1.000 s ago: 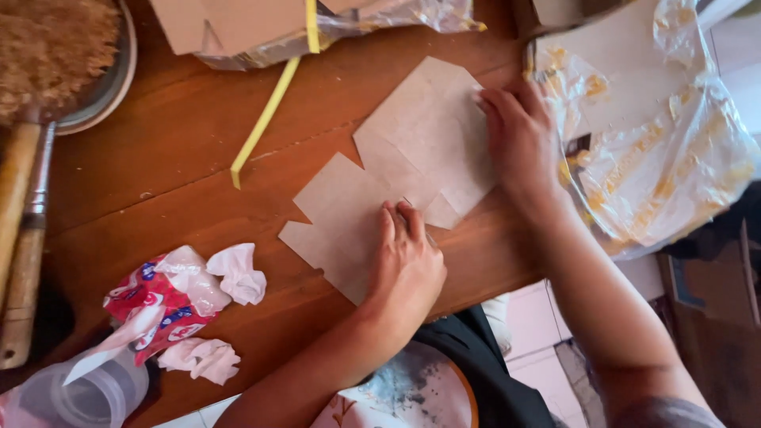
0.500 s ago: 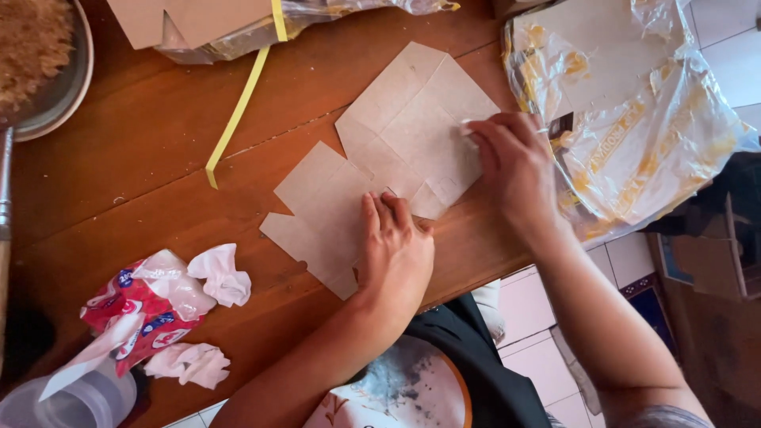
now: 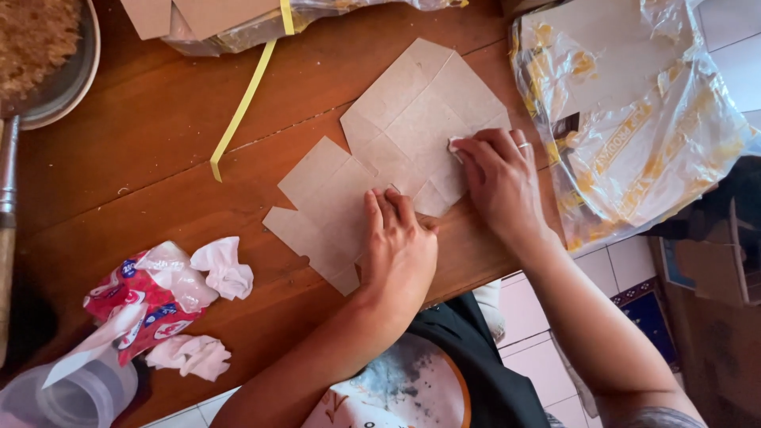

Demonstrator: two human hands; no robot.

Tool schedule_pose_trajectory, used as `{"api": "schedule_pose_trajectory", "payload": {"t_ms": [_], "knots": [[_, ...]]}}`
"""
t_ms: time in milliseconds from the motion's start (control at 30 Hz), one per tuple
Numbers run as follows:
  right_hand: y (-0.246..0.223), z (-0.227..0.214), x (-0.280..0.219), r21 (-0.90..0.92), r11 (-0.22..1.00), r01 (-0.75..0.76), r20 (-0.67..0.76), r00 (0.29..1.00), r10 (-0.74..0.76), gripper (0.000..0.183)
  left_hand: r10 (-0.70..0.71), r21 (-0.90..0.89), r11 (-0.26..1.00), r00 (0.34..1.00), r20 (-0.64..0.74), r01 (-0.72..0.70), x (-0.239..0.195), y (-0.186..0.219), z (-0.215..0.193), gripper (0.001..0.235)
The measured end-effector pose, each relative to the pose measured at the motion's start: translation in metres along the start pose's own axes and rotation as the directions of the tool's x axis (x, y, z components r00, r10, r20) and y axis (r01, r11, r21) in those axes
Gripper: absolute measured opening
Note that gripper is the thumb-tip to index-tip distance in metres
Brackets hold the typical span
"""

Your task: The person folds a flat cardboard box blank into a three-dimensional box. They fold the side flaps, tuck the tabs into slots, and secure the structure by hand on a wooden table.

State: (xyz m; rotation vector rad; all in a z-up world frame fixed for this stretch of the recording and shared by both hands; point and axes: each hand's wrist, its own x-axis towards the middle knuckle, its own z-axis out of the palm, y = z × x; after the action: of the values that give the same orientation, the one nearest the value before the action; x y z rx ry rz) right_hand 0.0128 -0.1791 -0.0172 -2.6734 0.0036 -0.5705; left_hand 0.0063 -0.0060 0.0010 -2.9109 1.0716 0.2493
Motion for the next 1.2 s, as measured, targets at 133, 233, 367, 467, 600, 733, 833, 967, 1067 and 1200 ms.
{"api": "schedule_pose_trajectory", "payload": {"t_ms": [133, 233, 367, 467, 600, 733, 833, 967, 1067, 1200], "knots": [[0.001, -0.022, -0.009, -0.090, 0.996, 0.026, 0.026, 0.999, -0.024, 0.006, -0.004, -0.042, 0.999, 1.000, -0.019, 0.004, 0.000, -0.003, 0.004, 0.037], [0.004, -0.040, -0.013, -0.263, 0.962, 0.077, 0.131, 0.990, -0.044, 0.006, 0.000, -0.032, 0.999, 1.000, -0.006, 0.000, 0.000, -0.003, 0.004, 0.042], [-0.008, -0.024, -0.013, -0.229, 0.972, 0.048, 0.098, 0.995, -0.026, 0.006, 0.004, -0.039, 0.999, 1.000, 0.003, -0.004, -0.001, 0.000, 0.002, 0.040], [-0.018, -0.009, -0.022, -0.144, 0.989, 0.026, 0.061, 0.998, -0.017, 0.006, -0.011, -0.035, 0.999, 1.000, 0.011, 0.011, -0.002, 0.000, 0.003, 0.040], [-0.020, -0.012, -0.029, -0.016, 0.998, 0.067, 0.081, 0.995, -0.066, 0.007, 0.006, -0.047, 0.999, 0.999, 0.038, -0.005, 0.002, -0.002, 0.002, 0.040], [-0.019, -0.013, -0.024, 0.017, 0.981, 0.193, 0.082, 0.978, -0.194, 0.011, 0.014, -0.035, 0.999, 0.998, 0.067, -0.011, 0.002, 0.001, 0.006, 0.040], [-0.018, -0.014, -0.019, 0.089, 0.967, 0.238, 0.083, 0.966, -0.245, 0.014, 0.015, -0.031, 0.999, 0.997, 0.078, -0.013, 0.001, -0.002, 0.002, 0.040], [-0.016, -0.018, -0.009, 0.057, 0.975, 0.215, 0.071, 0.973, -0.219, 0.011, 0.014, -0.039, 0.999, 0.998, 0.061, -0.011, -0.001, -0.003, 0.006, 0.041], [-0.032, -0.014, -0.002, 0.070, 0.971, 0.228, 0.065, 0.970, -0.233, 0.008, 0.011, -0.048, 0.999, 0.999, 0.038, -0.009, 0.000, -0.006, 0.007, 0.040], [-0.033, -0.010, -0.016, 0.052, 0.961, 0.270, 0.131, 0.953, -0.275, 0.008, 0.009, -0.068, 0.998, 0.999, 0.046, -0.005, -0.004, -0.012, -0.007, 0.039]]}}
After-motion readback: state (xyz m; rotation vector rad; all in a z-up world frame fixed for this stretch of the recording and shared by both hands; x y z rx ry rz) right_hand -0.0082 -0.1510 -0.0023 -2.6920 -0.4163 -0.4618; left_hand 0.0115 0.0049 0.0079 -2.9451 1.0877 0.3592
